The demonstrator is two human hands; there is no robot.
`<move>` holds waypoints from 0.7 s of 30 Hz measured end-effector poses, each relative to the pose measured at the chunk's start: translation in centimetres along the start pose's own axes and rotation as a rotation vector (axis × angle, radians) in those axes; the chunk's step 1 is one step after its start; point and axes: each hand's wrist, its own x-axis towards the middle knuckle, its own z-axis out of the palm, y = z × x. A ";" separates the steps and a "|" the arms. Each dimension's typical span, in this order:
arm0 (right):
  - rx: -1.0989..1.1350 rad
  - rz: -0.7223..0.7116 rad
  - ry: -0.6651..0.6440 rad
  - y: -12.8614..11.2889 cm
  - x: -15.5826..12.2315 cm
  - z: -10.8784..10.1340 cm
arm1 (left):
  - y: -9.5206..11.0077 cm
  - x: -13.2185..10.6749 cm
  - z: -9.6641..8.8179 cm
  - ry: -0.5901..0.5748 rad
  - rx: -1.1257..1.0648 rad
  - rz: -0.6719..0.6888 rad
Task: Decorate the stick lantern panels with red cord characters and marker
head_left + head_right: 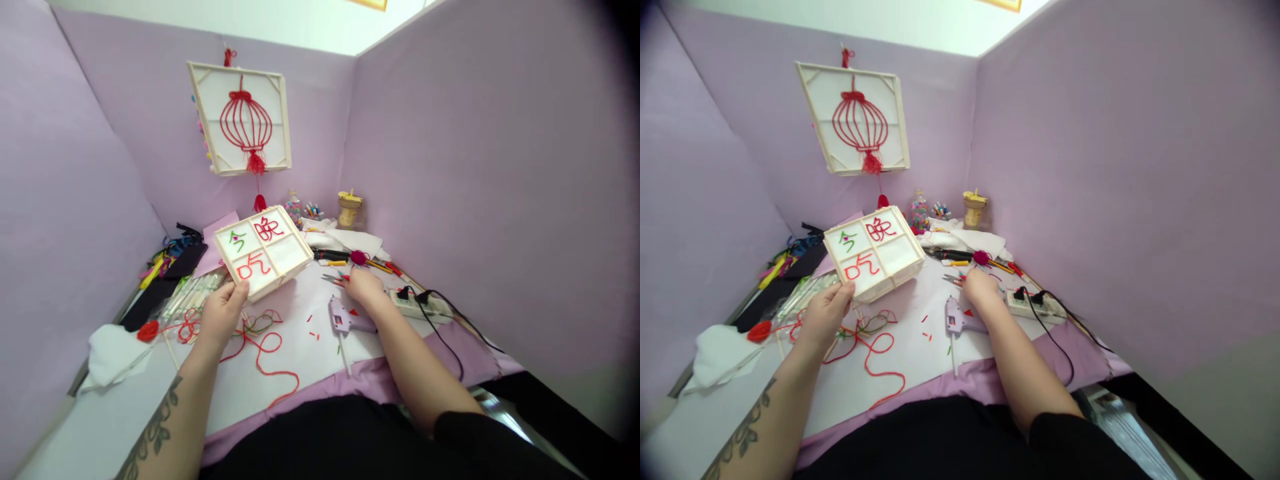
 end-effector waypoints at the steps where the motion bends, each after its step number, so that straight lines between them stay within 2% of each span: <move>1: 0.001 -0.004 0.002 0.0 0.1 0.0 | 0.0 0.0 0.0 0.002 0.002 0.004; 5: 0.041 -0.034 0.037 0.5 0.3 -0.3 | 0.4 0.0 -0.3 0.004 0.012 0.005; 11: 0.052 0.054 0.219 1.4 0.4 -1.1 | 0.5 0.3 -0.2 0.058 -0.080 -0.079; 17: 0.120 -0.028 0.069 0.7 0.9 0.2 | -0.1 0.5 -0.1 0.059 -0.115 -0.116; 21: 0.196 -0.026 0.065 0.9 1.0 0.6 | -0.1 0.4 -0.2 0.049 -0.102 -0.103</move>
